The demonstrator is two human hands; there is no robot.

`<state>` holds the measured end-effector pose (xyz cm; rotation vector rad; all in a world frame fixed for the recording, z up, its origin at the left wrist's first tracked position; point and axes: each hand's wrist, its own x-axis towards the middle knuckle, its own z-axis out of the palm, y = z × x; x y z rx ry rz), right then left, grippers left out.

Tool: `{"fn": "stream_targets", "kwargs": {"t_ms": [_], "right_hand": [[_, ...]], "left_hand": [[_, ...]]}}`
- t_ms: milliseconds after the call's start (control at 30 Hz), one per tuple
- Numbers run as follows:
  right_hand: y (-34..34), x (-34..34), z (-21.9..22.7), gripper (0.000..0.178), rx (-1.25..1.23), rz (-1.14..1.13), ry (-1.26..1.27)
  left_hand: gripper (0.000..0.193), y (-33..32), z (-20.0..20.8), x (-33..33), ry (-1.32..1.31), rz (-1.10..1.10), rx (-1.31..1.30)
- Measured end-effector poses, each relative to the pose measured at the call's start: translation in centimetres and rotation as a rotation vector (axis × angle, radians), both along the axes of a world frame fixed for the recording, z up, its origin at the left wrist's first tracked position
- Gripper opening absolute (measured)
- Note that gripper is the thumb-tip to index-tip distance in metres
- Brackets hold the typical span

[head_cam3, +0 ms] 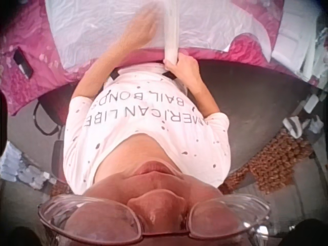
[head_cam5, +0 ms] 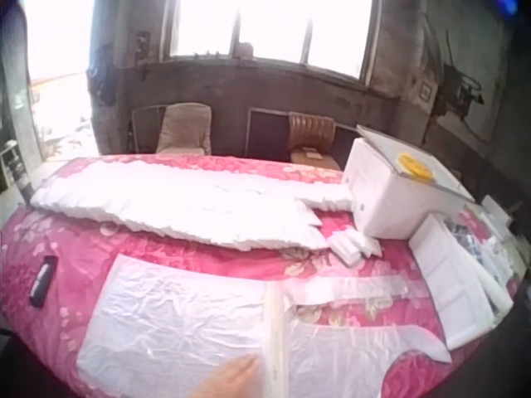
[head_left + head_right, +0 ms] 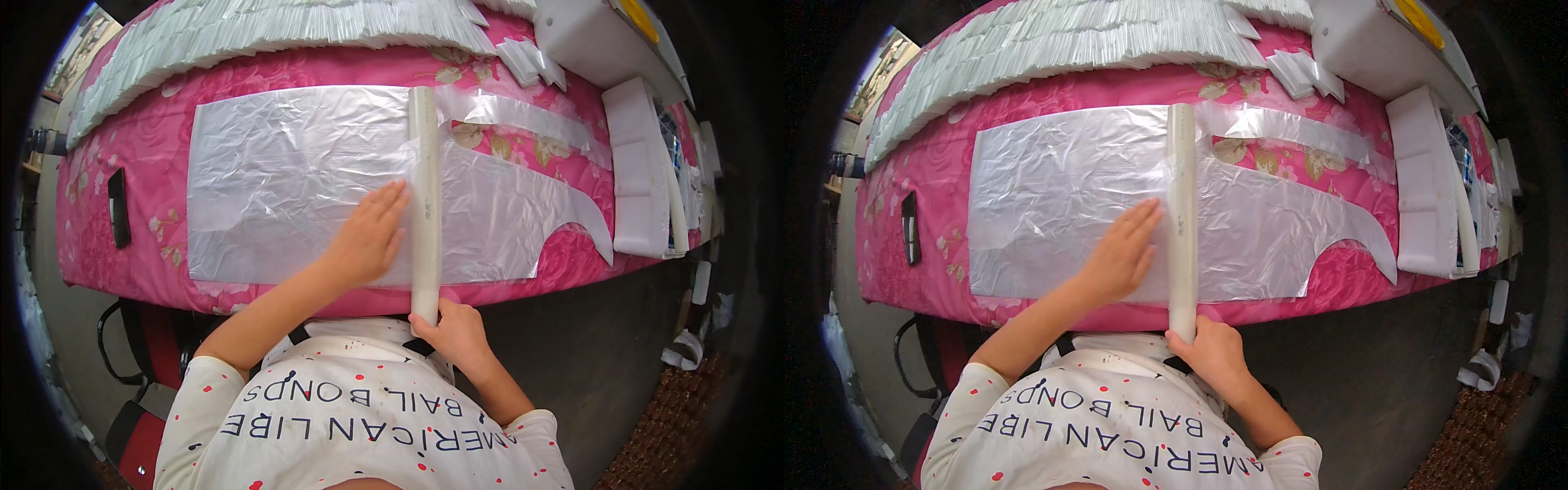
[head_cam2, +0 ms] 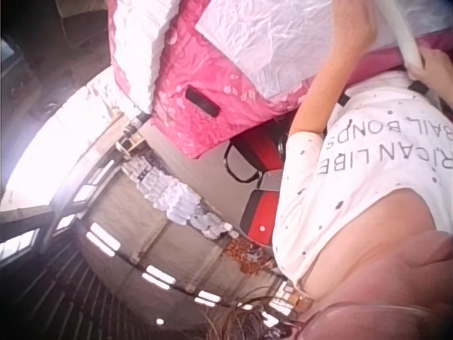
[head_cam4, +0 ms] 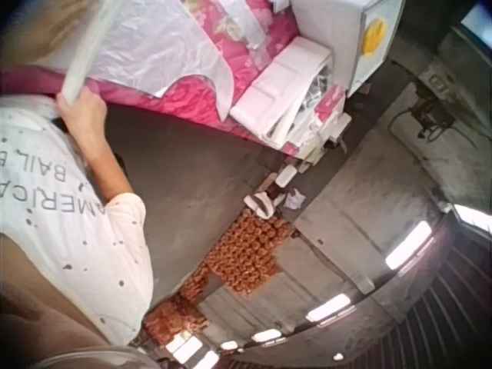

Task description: The person wraps small white rectangular items in clear plastic film on a pink floral tablecloth. They unroll the film, place an item on it, fold the film around the item, and set the wrapped unit aside. This process is repeated multiple times.

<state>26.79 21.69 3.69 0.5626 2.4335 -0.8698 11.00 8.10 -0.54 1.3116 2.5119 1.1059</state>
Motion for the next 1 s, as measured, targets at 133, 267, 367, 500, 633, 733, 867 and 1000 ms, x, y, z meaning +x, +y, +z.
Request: {"fn": "stream_targets", "kwargs": {"t_ms": [133,267,367,500,633,733,867,1000], "right_hand": [[0.4,-0.3,0.3,0.045,-0.098,-0.014,-0.033],[2.1,-1.5,0.2,0.048,-0.284,-0.002,-0.025],[3.6,-5.4,0.5,0.055,-0.163,0.091,0.029],[5.7,-13.2,-1.4,0.058,-0.116,-0.048,0.206],[7.2,-19.8,-2.9,0.048,-0.235,-0.321,0.415],[8.1,-22.5,-4.8,0.033,-0.717,-0.602,0.607],[13.0,-24.4,-6.0,0.023,-1.696,-1.059,0.849],[25.8,-22.1,-5.2,0.02,-1.65,-0.756,1.208]], "left_hand": [[0.058,1.8,-1.5,1.1,-0.004,-0.026,-0.071],[0.061,1.6,-2.5,1.0,0.155,-0.023,-0.252],[0.064,1.7,-2.8,1.2,0.214,-0.011,-0.308],[0.062,1.8,-2.6,1.0,0.23,-0.01,-0.321],[0.06,2.1,-2.2,1.2,0.194,-0.017,-0.301],[0.06,2.1,-2.1,1.2,0.199,-0.006,-0.312],[0.06,2.0,-2.3,1.3,0.213,0.011,-0.316],[0.06,2.0,-2.3,1.5,0.207,0.013,-0.323]]}}
